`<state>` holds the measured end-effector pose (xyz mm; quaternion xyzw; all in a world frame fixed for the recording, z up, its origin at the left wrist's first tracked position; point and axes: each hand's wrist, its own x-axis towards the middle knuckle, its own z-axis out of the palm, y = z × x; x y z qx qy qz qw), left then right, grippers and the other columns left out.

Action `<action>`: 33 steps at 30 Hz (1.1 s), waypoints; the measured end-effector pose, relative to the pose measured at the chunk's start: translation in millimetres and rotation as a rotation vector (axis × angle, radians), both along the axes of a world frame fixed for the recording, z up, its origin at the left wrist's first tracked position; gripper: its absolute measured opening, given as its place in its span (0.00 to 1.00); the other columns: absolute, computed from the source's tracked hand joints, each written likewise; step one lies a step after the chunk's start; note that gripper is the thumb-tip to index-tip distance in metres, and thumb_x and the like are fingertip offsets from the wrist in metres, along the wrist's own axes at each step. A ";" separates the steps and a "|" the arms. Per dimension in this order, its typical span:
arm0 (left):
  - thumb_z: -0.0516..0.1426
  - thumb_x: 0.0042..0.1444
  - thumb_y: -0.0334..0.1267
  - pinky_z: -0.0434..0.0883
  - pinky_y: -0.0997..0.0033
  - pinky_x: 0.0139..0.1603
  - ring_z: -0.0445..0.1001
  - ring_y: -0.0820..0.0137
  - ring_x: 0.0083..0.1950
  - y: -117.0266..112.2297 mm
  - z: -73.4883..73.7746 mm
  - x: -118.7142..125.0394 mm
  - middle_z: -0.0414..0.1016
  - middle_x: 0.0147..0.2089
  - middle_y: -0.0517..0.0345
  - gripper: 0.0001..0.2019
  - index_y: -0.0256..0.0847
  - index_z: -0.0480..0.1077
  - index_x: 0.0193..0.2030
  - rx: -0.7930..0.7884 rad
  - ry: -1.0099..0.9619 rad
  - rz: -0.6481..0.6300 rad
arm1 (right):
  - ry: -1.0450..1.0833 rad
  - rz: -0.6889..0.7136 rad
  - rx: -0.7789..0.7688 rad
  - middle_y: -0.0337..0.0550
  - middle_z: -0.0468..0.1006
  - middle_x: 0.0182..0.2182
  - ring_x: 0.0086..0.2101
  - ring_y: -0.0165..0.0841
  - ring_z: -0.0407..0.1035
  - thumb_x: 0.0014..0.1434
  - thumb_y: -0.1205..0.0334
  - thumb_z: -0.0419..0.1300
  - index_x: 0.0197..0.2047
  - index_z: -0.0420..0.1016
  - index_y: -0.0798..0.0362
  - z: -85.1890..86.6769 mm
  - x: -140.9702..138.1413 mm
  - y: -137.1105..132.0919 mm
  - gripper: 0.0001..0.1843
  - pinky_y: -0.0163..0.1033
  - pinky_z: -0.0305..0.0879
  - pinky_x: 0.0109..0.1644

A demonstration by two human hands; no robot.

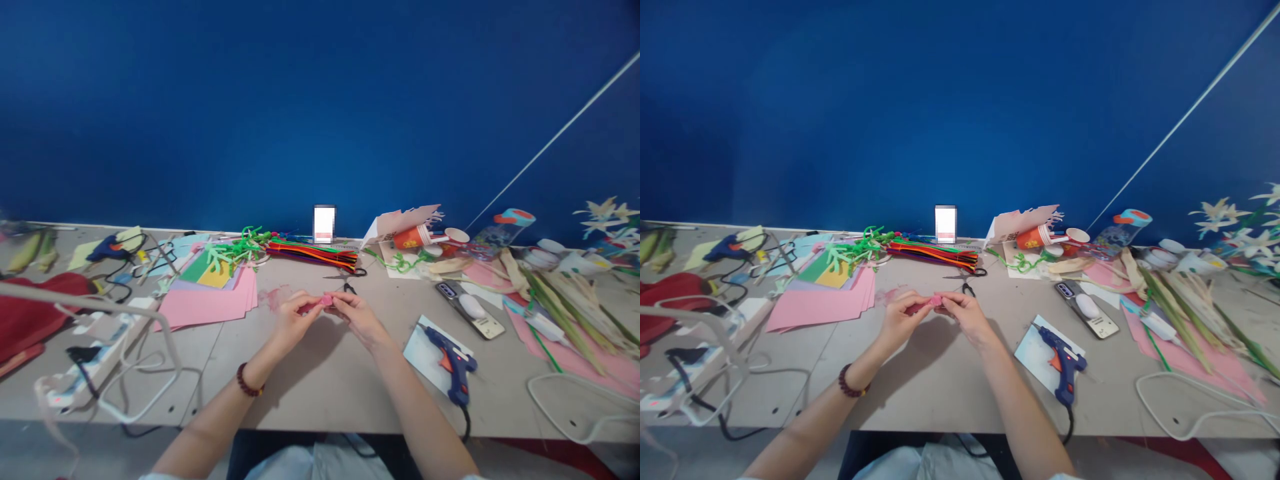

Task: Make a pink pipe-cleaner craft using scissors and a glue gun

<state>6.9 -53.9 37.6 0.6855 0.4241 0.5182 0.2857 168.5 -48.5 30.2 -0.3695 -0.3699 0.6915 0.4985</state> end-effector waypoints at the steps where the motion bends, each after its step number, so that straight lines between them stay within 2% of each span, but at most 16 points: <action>1: 0.59 0.53 0.42 0.62 0.75 0.23 0.64 0.74 0.26 0.1 0.9 0.4 0.69 0.24 0.58 0.09 0.39 0.77 0.33 0.001 -0.013 -0.007 | -0.016 0.009 0.007 0.43 0.81 0.33 0.33 0.32 0.75 0.43 0.55 0.70 0.37 0.81 0.52 1.1 1.6 0.0 0.17 0.42 0.68 0.49; 5: 0.60 0.53 0.42 0.61 0.76 0.22 0.64 0.74 0.26 0.0 2.8 0.9 0.68 0.24 0.58 0.09 0.39 0.78 0.33 0.006 -0.034 -0.029 | -0.125 0.021 0.100 0.42 0.81 0.34 0.34 0.33 0.74 0.42 0.59 0.70 0.37 0.81 0.51 4.1 6.2 0.6 0.16 0.42 0.69 0.47; 8: 0.59 0.53 0.41 0.61 0.76 0.23 0.65 0.74 0.26 -0.3 1.4 -0.2 0.69 0.25 0.57 0.08 0.39 0.78 0.34 0.014 -0.031 -0.056 | -0.206 -0.027 0.177 0.41 0.79 0.33 0.34 0.33 0.73 0.41 0.60 0.70 0.34 0.81 0.51 5.4 6.4 0.8 0.13 0.40 0.69 0.43; 15: 0.59 0.54 0.39 0.63 0.75 0.25 0.67 0.73 0.28 -0.5 -2.9 -2.6 0.70 0.27 0.56 0.07 0.39 0.76 0.33 0.031 -0.018 -0.087 | -0.315 -0.081 0.247 0.42 0.78 0.31 0.35 0.34 0.71 0.41 0.60 0.70 0.28 0.82 0.50 10.2 3.4 -2.1 0.08 0.40 0.68 0.42; 18: 0.60 0.53 0.38 0.63 0.76 0.24 0.67 0.74 0.28 -0.6 -2.7 -1.6 0.70 0.26 0.57 0.06 0.39 0.76 0.32 0.025 -0.044 -0.063 | -0.272 -0.077 0.226 0.42 0.77 0.31 0.35 0.34 0.71 0.41 0.60 0.71 0.29 0.82 0.50 11.2 3.1 -3.2 0.08 0.40 0.68 0.42; 23: 0.61 0.51 0.39 0.64 0.75 0.26 0.67 0.73 0.28 -0.4 -0.5 -1.4 0.70 0.26 0.57 0.06 0.38 0.76 0.30 0.029 -0.090 -0.047 | -0.064 0.034 0.120 0.44 0.79 0.37 0.36 0.34 0.73 0.43 0.56 0.70 0.34 0.82 0.51 11.9 5.1 -4.8 0.13 0.45 0.70 0.47; 26: 0.61 0.51 0.38 0.63 0.76 0.25 0.67 0.74 0.27 -0.6 2.0 -2.2 0.70 0.26 0.57 0.06 0.38 0.76 0.31 0.021 -0.093 -0.054 | -0.080 0.045 0.106 0.43 0.80 0.36 0.36 0.34 0.73 0.43 0.57 0.70 0.37 0.82 0.49 11.9 6.9 -4.6 0.15 0.45 0.70 0.47; 33: 0.61 0.51 0.37 0.63 0.77 0.25 0.67 0.74 0.27 -0.4 0.1 -1.7 0.71 0.25 0.57 0.05 0.38 0.76 0.30 0.028 -0.098 -0.093 | -0.325 -0.083 0.311 0.42 0.80 0.29 0.33 0.34 0.73 0.41 0.59 0.70 0.30 0.82 0.50 10.6 7.5 -3.1 0.09 0.39 0.69 0.40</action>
